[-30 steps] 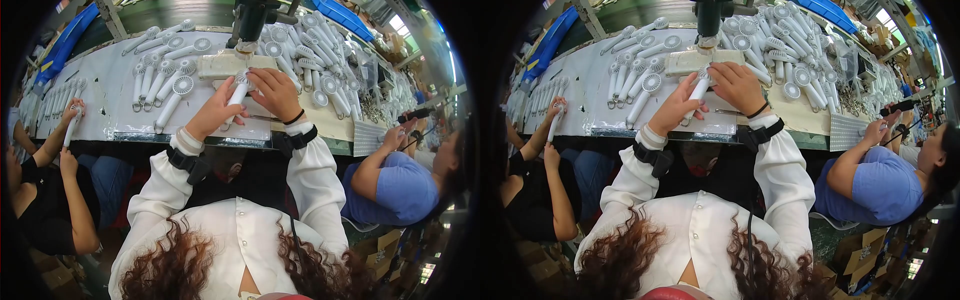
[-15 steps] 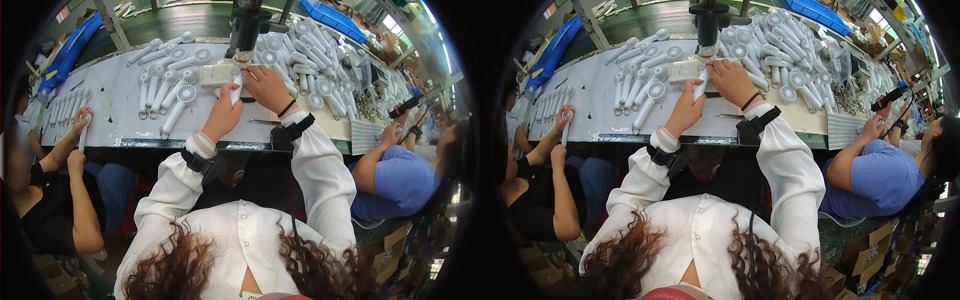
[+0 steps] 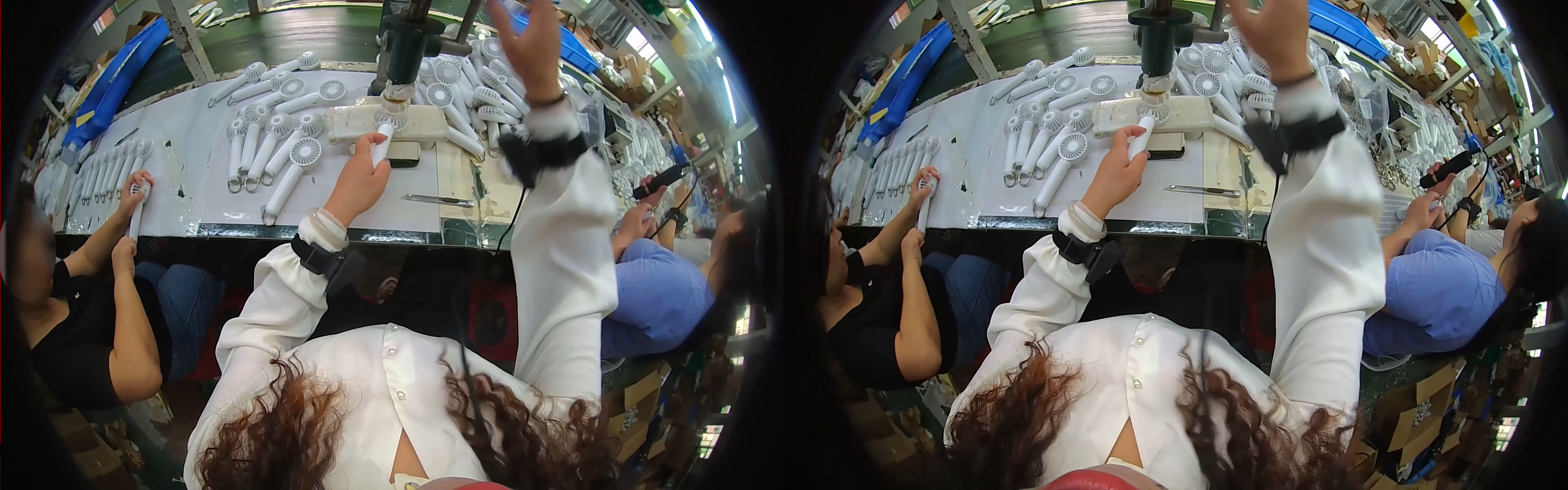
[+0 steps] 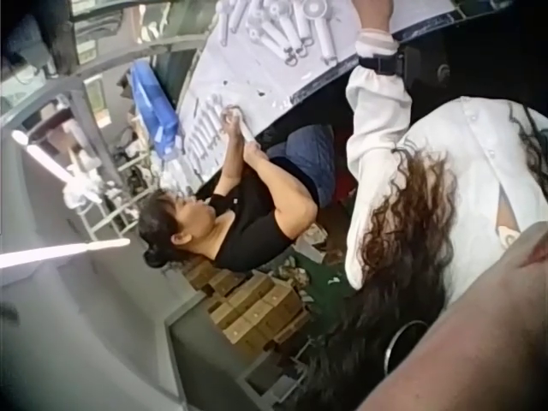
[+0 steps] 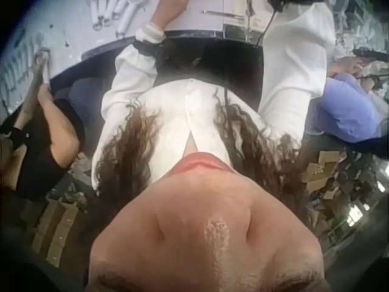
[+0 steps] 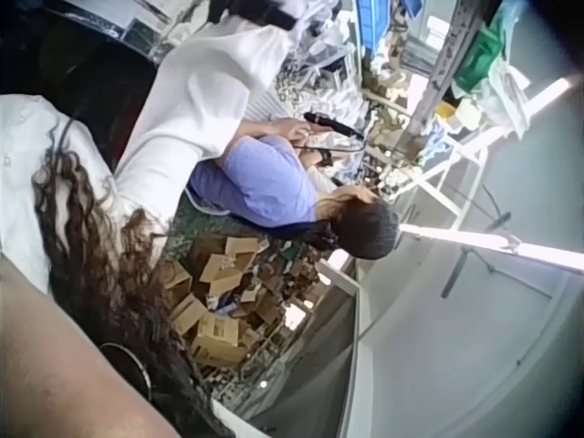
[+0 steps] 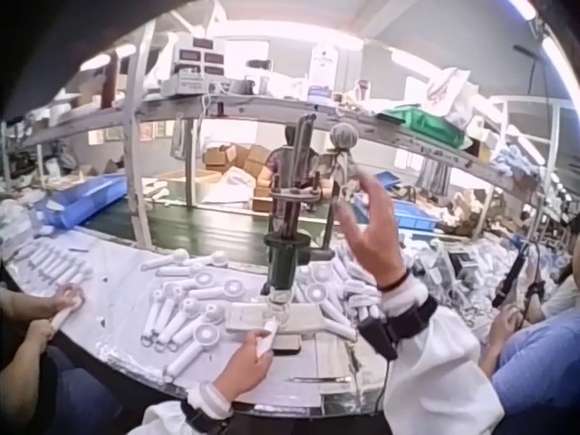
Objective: The person assembles a handheld fan by placing a component onto the motor, pressing the unit into a machine, and then setting the completed fan on the table.
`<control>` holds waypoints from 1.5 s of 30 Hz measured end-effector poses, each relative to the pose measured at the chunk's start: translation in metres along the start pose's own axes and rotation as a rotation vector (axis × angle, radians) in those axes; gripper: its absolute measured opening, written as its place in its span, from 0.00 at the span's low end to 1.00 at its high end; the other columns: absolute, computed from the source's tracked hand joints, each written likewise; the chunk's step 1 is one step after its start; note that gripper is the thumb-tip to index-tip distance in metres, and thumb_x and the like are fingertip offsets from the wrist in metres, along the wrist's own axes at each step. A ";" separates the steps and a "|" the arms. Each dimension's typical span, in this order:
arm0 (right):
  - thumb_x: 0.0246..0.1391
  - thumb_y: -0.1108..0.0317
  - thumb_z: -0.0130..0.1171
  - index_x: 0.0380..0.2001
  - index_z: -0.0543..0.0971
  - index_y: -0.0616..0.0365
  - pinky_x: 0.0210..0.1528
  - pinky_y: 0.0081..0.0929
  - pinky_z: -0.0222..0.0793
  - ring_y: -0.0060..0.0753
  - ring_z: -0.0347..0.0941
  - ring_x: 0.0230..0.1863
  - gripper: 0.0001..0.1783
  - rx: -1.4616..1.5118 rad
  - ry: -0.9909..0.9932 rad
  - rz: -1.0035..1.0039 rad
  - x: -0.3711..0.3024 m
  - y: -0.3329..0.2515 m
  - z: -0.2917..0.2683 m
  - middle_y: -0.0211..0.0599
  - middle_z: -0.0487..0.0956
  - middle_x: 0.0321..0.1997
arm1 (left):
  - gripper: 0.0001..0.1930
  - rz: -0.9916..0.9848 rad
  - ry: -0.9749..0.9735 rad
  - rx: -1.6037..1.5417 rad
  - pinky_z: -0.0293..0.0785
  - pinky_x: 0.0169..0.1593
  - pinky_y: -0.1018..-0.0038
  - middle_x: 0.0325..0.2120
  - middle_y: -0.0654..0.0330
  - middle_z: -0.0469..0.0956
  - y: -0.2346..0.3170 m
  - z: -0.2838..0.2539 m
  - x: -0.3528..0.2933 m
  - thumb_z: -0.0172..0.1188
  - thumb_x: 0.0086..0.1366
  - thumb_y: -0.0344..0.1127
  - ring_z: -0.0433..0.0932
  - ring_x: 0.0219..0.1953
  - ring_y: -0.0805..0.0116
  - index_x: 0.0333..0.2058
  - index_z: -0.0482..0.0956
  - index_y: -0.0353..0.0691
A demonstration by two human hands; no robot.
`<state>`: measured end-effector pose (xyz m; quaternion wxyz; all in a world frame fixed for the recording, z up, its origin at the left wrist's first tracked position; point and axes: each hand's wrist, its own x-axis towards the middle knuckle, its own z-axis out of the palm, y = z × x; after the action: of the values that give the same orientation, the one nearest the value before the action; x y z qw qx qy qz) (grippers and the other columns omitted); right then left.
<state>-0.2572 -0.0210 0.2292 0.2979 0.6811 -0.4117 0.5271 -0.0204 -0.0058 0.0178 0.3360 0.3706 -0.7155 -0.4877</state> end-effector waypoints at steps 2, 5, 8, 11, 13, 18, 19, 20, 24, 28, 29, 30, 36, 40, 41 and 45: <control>0.63 0.53 0.49 0.60 0.65 0.57 0.51 0.27 0.68 0.33 0.68 0.56 0.28 0.067 0.027 0.137 0.057 0.015 -0.004 0.43 0.70 0.57 | 0.21 0.036 -0.004 -0.005 0.70 0.38 0.63 0.34 0.45 0.74 -0.002 0.008 0.006 0.50 0.62 0.32 0.74 0.33 0.51 0.54 0.60 0.41; 0.63 0.50 0.48 0.60 0.66 0.59 0.49 0.26 0.69 0.34 0.70 0.53 0.29 0.417 -0.099 0.149 0.099 0.017 0.007 0.44 0.72 0.54 | 0.19 0.091 0.046 0.006 0.69 0.25 0.71 0.27 0.57 0.72 -0.008 0.004 0.008 0.51 0.64 0.31 0.71 0.20 0.71 0.54 0.61 0.43; 0.64 0.49 0.46 0.59 0.66 0.61 0.47 0.25 0.69 0.33 0.72 0.48 0.30 0.956 0.026 0.720 0.102 -0.009 0.010 0.43 0.74 0.51 | 0.22 0.008 -0.010 0.000 0.70 0.46 0.58 0.39 0.37 0.75 -0.004 0.003 0.011 0.49 0.61 0.31 0.76 0.40 0.41 0.54 0.60 0.38; 0.65 0.52 0.47 0.59 0.66 0.61 0.45 0.23 0.70 0.31 0.73 0.45 0.28 1.137 0.314 0.911 0.078 -0.091 -0.029 0.41 0.76 0.47 | 0.22 0.016 -0.014 -0.011 0.70 0.46 0.57 0.39 0.36 0.75 -0.001 0.002 0.010 0.49 0.61 0.31 0.75 0.41 0.40 0.54 0.60 0.38; 0.53 0.54 0.62 0.47 0.76 0.62 0.52 0.36 0.69 0.38 0.76 0.45 0.25 1.401 -0.190 0.658 0.025 -0.054 -0.079 0.40 0.80 0.42 | 0.22 0.028 -0.042 -0.026 0.70 0.46 0.57 0.39 0.36 0.74 0.003 0.010 0.011 0.49 0.61 0.31 0.75 0.41 0.39 0.54 0.60 0.38; 0.48 0.60 0.66 0.39 0.81 0.59 0.55 0.34 0.66 0.28 0.73 0.26 0.17 0.524 -0.945 0.506 -0.067 -0.100 -0.084 0.32 0.79 0.28 | 0.22 0.024 0.024 0.027 0.70 0.47 0.58 0.39 0.36 0.74 -0.011 -0.001 0.007 0.50 0.60 0.31 0.75 0.41 0.39 0.54 0.60 0.38; 0.46 0.63 0.67 0.35 0.83 0.55 0.54 0.34 0.67 0.28 0.71 0.23 0.13 0.287 -0.940 0.259 -0.084 -0.108 -0.070 0.30 0.78 0.24 | 0.22 0.028 0.025 0.026 0.70 0.47 0.58 0.39 0.36 0.74 -0.012 0.000 0.007 0.50 0.60 0.31 0.75 0.41 0.40 0.54 0.61 0.38; 0.46 0.63 0.67 0.35 0.83 0.55 0.54 0.34 0.67 0.28 0.71 0.23 0.13 0.290 -0.942 0.257 -0.100 -0.109 -0.058 0.30 0.78 0.24 | 0.22 0.033 0.035 0.025 0.70 0.47 0.58 0.39 0.36 0.74 -0.013 -0.001 0.007 0.50 0.60 0.31 0.75 0.41 0.40 0.54 0.61 0.38; 0.43 0.70 0.68 0.31 0.84 0.50 0.53 0.35 0.68 0.33 0.70 0.23 0.08 0.021 -0.691 0.023 -0.165 -0.099 -0.035 0.28 0.75 0.20 | 0.21 0.039 0.024 0.001 0.72 0.43 0.61 0.37 0.41 0.75 -0.007 0.008 0.010 0.50 0.61 0.31 0.77 0.38 0.47 0.53 0.61 0.39; 0.43 0.71 0.67 0.31 0.84 0.49 0.55 0.37 0.67 0.33 0.71 0.26 0.08 -0.029 -0.656 -0.025 -0.167 -0.100 -0.035 0.29 0.76 0.20 | 0.21 -0.131 -0.057 -0.076 0.73 0.36 0.64 0.34 0.47 0.75 0.012 0.002 0.006 0.51 0.61 0.32 0.78 0.31 0.57 0.53 0.62 0.41; 0.43 0.72 0.66 0.32 0.83 0.51 0.56 0.37 0.66 0.32 0.72 0.27 0.09 0.074 -0.672 0.022 -0.153 -0.104 -0.045 0.29 0.76 0.21 | 0.21 -0.131 -0.052 -0.072 0.73 0.36 0.64 0.34 0.47 0.75 0.011 0.000 0.005 0.51 0.61 0.32 0.78 0.31 0.57 0.53 0.62 0.41; 0.44 0.73 0.65 0.33 0.83 0.52 0.58 0.37 0.65 0.31 0.73 0.28 0.09 0.179 -0.685 0.069 -0.138 -0.107 -0.055 0.29 0.76 0.21 | 0.21 -0.118 -0.039 -0.074 0.72 0.33 0.65 0.34 0.48 0.75 0.011 -0.003 0.005 0.51 0.61 0.31 0.77 0.29 0.60 0.53 0.62 0.41; 0.62 0.68 0.48 0.46 0.77 0.64 0.60 0.33 0.62 0.28 0.72 0.45 0.14 1.202 -0.087 0.494 -0.024 -0.064 -0.069 0.39 0.77 0.46 | 0.18 0.019 -0.030 -0.053 0.71 0.29 0.67 0.33 0.51 0.75 -0.012 -0.002 -0.004 0.52 0.61 0.31 0.75 0.25 0.65 0.50 0.63 0.43; 0.63 0.60 0.50 0.61 0.63 0.61 0.48 0.23 0.69 0.30 0.73 0.46 0.27 1.433 0.180 0.671 0.024 -0.056 -0.029 0.40 0.76 0.48 | 0.15 -0.071 -0.120 -0.146 0.71 0.34 0.69 0.34 0.53 0.74 0.000 0.002 -0.013 0.54 0.62 0.31 0.75 0.29 0.65 0.47 0.63 0.43; 0.63 0.61 0.51 0.62 0.62 0.61 0.49 0.23 0.69 0.31 0.73 0.47 0.28 1.304 0.154 0.702 0.027 -0.055 -0.022 0.41 0.75 0.50 | 0.15 -0.073 -0.119 -0.144 0.71 0.34 0.69 0.34 0.53 0.74 -0.002 0.002 -0.015 0.54 0.62 0.31 0.75 0.29 0.65 0.47 0.63 0.43; 0.61 0.65 0.53 0.64 0.59 0.62 0.54 0.23 0.66 0.31 0.71 0.53 0.31 0.771 0.053 0.782 0.044 -0.042 -0.005 0.43 0.73 0.56 | 0.14 0.068 -0.110 -0.115 0.70 0.39 0.71 0.34 0.55 0.74 -0.011 0.002 -0.016 0.55 0.62 0.31 0.73 0.34 0.66 0.45 0.63 0.42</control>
<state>-0.2182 -0.0078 0.2738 -0.1811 0.5236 -0.4036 0.7281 -0.0122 0.0058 0.0052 0.3334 0.2986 -0.7158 -0.5360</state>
